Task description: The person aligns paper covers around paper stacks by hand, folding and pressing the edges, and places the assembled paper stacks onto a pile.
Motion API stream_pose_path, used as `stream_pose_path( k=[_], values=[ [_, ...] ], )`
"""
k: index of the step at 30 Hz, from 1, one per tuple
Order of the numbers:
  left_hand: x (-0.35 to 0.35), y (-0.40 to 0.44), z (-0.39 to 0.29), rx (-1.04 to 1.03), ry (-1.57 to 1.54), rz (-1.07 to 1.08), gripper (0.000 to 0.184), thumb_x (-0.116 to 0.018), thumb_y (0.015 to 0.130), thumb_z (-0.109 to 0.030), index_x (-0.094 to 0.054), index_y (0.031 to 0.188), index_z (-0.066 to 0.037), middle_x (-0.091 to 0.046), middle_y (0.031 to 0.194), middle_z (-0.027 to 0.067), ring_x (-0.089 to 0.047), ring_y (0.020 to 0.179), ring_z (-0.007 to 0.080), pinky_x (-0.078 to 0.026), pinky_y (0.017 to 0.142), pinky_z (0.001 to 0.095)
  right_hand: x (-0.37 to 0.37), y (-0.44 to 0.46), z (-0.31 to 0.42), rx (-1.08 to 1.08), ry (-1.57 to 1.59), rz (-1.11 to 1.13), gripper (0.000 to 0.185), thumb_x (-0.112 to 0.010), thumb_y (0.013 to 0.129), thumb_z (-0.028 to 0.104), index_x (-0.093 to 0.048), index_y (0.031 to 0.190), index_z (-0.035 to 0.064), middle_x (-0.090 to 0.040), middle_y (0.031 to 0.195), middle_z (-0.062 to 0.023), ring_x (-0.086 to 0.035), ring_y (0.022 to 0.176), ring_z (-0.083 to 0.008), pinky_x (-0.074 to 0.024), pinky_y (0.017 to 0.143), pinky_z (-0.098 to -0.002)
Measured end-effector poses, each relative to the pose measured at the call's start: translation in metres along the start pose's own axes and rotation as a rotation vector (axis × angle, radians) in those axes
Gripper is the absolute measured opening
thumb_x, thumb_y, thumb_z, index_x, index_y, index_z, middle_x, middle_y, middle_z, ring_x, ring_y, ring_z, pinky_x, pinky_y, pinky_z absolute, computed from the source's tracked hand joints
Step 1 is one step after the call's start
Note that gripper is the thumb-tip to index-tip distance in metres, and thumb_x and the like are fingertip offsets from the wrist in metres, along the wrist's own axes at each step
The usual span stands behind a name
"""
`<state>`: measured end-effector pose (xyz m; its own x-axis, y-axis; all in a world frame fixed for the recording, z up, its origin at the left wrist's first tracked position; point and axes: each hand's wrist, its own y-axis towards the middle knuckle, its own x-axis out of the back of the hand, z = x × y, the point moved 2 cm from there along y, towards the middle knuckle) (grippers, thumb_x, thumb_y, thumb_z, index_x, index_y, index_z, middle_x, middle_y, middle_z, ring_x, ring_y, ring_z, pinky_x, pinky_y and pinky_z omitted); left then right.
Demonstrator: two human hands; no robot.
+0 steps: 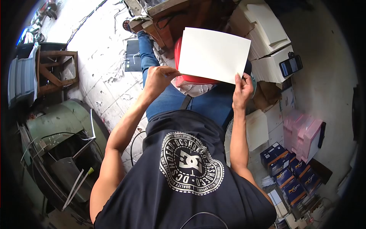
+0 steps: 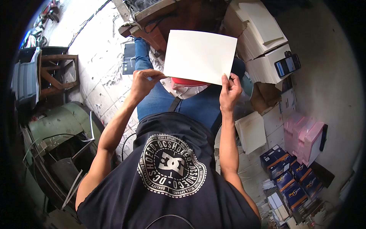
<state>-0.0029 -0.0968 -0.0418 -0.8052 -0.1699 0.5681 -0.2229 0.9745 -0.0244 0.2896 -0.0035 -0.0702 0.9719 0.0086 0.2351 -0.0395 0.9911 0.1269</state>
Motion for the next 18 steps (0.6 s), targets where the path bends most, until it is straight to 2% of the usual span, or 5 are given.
stream_pose_path(
  k=[3,6,12,18],
  values=[
    [0.002,0.003,0.0,0.032,-0.032,0.049,0.01,-0.076,0.079,-0.005,-0.077,0.089,-0.004,-0.074,0.081,0.0098,-0.072,0.073,0.0168,-0.056,0.069,0.0289,-0.003,0.001,0.008,0.003,-0.001,-0.012,0.016,-0.062,0.097,0.012,-0.057,0.1,-0.0031,-0.068,0.075,-0.0037,-0.053,0.069,-0.004,-0.0413,0.064,-0.0202],
    [0.001,0.003,0.003,0.011,-0.041,0.021,0.011,-0.077,0.08,-0.011,-0.077,0.089,-0.003,-0.073,0.077,0.0123,-0.07,0.063,0.016,-0.055,0.06,0.0274,-0.002,0.001,0.003,-0.014,0.013,0.001,0.016,-0.063,0.097,0.013,-0.058,0.1,-0.0024,-0.067,0.073,-0.003,-0.052,0.068,-0.0037,-0.0401,0.062,-0.0203],
    [-0.002,-0.003,0.005,0.105,-0.057,-0.011,0.014,-0.079,0.08,-0.014,-0.077,0.089,-0.003,-0.073,0.075,0.0108,-0.067,0.061,0.0114,-0.053,0.059,0.0253,-0.002,0.004,0.0,-0.014,-0.025,0.016,0.016,-0.063,0.097,0.013,-0.059,0.101,-0.002,-0.065,0.071,-0.0015,-0.05,0.067,-0.0026,-0.0385,0.061,-0.0199],
    [-0.004,-0.002,0.011,0.061,-0.094,-0.018,0.014,-0.079,0.081,-0.014,-0.077,0.088,-0.003,-0.073,0.073,0.0089,-0.065,0.06,0.008,-0.052,0.059,0.0242,-0.003,0.007,0.0,-0.066,0.024,0.02,0.017,-0.064,0.096,0.014,-0.059,0.101,-0.0024,-0.062,0.066,0.0003,-0.045,0.062,-0.0025,-0.0353,0.058,-0.0204]
  ],
)
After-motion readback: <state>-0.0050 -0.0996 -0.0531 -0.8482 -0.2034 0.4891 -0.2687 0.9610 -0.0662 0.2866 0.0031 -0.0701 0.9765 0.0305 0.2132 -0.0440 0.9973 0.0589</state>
